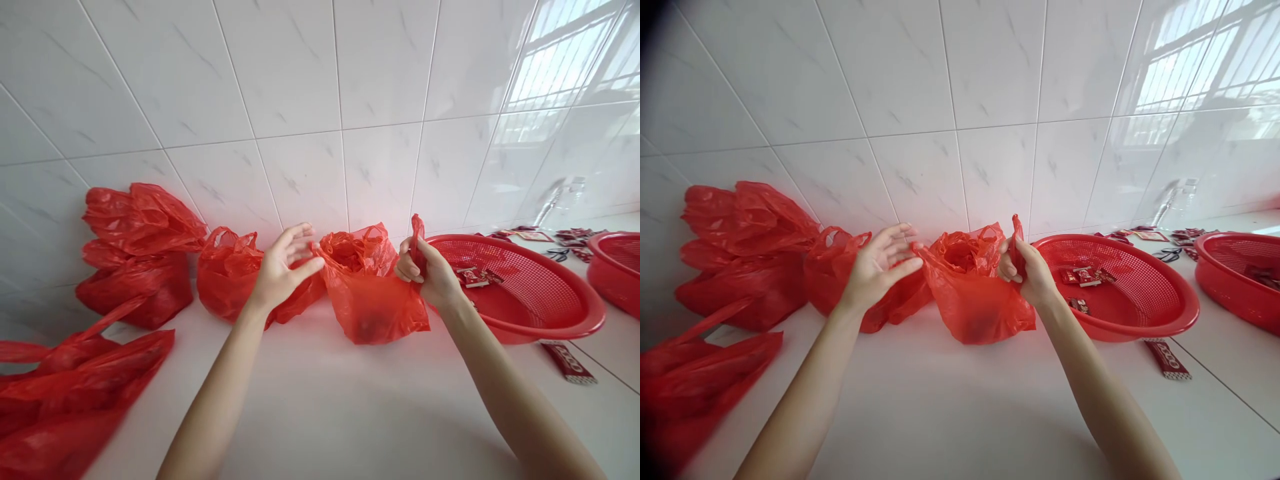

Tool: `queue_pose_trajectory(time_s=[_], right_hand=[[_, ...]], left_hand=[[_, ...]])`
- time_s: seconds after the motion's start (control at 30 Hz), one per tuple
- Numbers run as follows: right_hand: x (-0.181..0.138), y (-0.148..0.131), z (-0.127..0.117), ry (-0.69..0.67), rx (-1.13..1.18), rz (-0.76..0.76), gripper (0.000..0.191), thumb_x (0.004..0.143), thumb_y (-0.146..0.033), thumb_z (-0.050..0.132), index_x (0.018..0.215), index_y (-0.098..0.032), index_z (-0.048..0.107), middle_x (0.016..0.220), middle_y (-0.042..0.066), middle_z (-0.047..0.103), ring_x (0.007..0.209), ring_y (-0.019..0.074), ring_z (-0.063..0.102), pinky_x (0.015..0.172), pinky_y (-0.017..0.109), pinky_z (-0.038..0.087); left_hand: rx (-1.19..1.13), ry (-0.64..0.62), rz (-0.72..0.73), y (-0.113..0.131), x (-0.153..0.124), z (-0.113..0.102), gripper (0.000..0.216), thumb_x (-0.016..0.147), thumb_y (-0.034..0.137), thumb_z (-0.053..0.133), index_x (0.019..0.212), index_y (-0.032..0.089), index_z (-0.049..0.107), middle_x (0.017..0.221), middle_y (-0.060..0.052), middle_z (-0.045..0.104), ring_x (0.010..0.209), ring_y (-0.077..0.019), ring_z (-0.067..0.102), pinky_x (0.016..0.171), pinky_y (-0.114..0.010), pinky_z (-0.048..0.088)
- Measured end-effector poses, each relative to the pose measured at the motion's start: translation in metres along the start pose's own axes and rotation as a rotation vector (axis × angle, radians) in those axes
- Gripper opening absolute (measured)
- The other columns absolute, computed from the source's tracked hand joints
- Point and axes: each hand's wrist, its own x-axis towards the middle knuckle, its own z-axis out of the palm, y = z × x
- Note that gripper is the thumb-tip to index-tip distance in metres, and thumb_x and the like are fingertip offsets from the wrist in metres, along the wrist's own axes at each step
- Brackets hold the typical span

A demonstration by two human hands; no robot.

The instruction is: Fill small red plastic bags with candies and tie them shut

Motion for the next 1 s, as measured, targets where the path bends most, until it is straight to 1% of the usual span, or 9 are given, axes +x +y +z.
queue_pose_trajectory(time_s=[0.1,0.17,0.33,0.47,0.63,0.73,0.8,0.9,1.0], right_hand=[[0.001,0.002,0.0,-0.008,0.01,0.012,0.036,0.086,-0.059,0.061,0.074,-0.025,0.057,0.044,-0.009,0.033,0.039,0.0094,0.02,0.045,0.028,0.03],[0.001,0.001,0.0,-0.008,0.016,0.019,0.036,0.085,-0.058,0.062,0.073,-0.025,0.058,0.044,-0.008,0.034,0.039,0.0094,0.02,0.046,0.028,0.029],[0.0,-0.003,0.001,0.002,-0.002,0.026,0.035,0.084,-0.059,0.062,0.072,-0.026,0.058,0.044,-0.008,0.034,0.04,0.01,0.018,0.046,0.029,0.028],[-0.001,-0.005,0.0,-0.02,-0.039,0.002,0.038,0.086,-0.062,0.058,0.073,-0.026,0.056,0.045,-0.008,0.034,0.039,0.01,0.021,0.045,0.029,0.03],[-0.003,-0.015,-0.005,0.011,-0.09,-0.035,0.039,0.087,-0.063,0.057,0.073,-0.027,0.055,0.044,-0.009,0.032,0.038,0.0099,0.02,0.045,0.029,0.031],[-0.003,-0.021,-0.007,0.064,-0.099,-0.051,0.04,0.087,-0.065,0.056,0.072,-0.027,0.054,0.044,-0.008,0.032,0.039,0.0102,0.019,0.045,0.029,0.031],[-0.002,-0.021,-0.006,0.077,-0.115,-0.044,0.041,0.087,-0.066,0.054,0.072,-0.028,0.054,0.044,-0.008,0.031,0.039,0.0109,0.018,0.046,0.03,0.03],[-0.003,-0.017,-0.004,0.044,-0.085,-0.015,0.037,0.086,-0.061,0.057,0.071,-0.027,0.056,0.044,-0.008,0.032,0.04,0.0109,0.019,0.047,0.03,0.028],[-0.004,-0.012,0.001,-0.001,-0.02,0.012,0.032,0.085,-0.054,0.057,0.071,-0.025,0.06,0.045,-0.006,0.036,0.041,0.0106,0.02,0.047,0.029,0.027]], left_hand=[[-0.018,-0.067,-0.162,-0.026,-0.013,0.007,0.092,0.069,0.042,0.083,0.148,0.029,0.039,0.153,-0.015,0.045,0.127,-0.0278,0.059,0.105,-0.044,0.052],[-0.057,-0.099,-0.256,-0.038,-0.019,0.014,0.101,0.068,0.043,0.084,0.153,0.029,0.031,0.154,-0.016,0.043,0.128,-0.0286,0.058,0.106,-0.045,0.05],[-0.155,-0.247,-0.344,-0.046,-0.02,0.039,0.082,0.07,0.042,0.084,0.142,0.025,0.048,0.146,-0.016,0.054,0.128,-0.0311,0.058,0.107,-0.047,0.049],[-0.133,-0.141,-0.361,-0.046,-0.01,0.052,0.066,0.075,0.046,0.08,0.132,0.019,0.06,0.125,-0.014,0.069,0.123,-0.0297,0.062,0.108,-0.047,0.046],[-0.146,-0.074,-0.227,-0.041,0.005,0.038,0.046,0.074,0.058,0.078,0.095,0.017,0.077,0.103,-0.01,0.076,0.112,-0.0276,0.066,0.102,-0.041,0.049],[-0.174,0.043,-0.158,-0.034,0.01,0.023,0.041,0.071,0.056,0.08,0.085,0.018,0.077,0.094,-0.007,0.075,0.102,-0.023,0.066,0.095,-0.035,0.051],[-0.175,0.052,-0.159,-0.028,0.012,0.017,0.039,0.068,0.055,0.083,0.08,0.018,0.077,0.086,-0.005,0.073,0.091,-0.0195,0.065,0.088,-0.032,0.051],[-0.17,0.03,-0.181,-0.018,0.01,0.015,0.039,0.063,0.053,0.087,0.08,0.019,0.077,0.077,-0.001,0.068,0.078,-0.0156,0.061,0.08,-0.03,0.051],[-0.113,-0.008,-0.157,-0.009,0.007,0.017,0.04,0.063,0.048,0.088,0.09,0.02,0.077,0.082,-0.002,0.069,0.08,-0.0161,0.062,0.08,-0.03,0.053]])
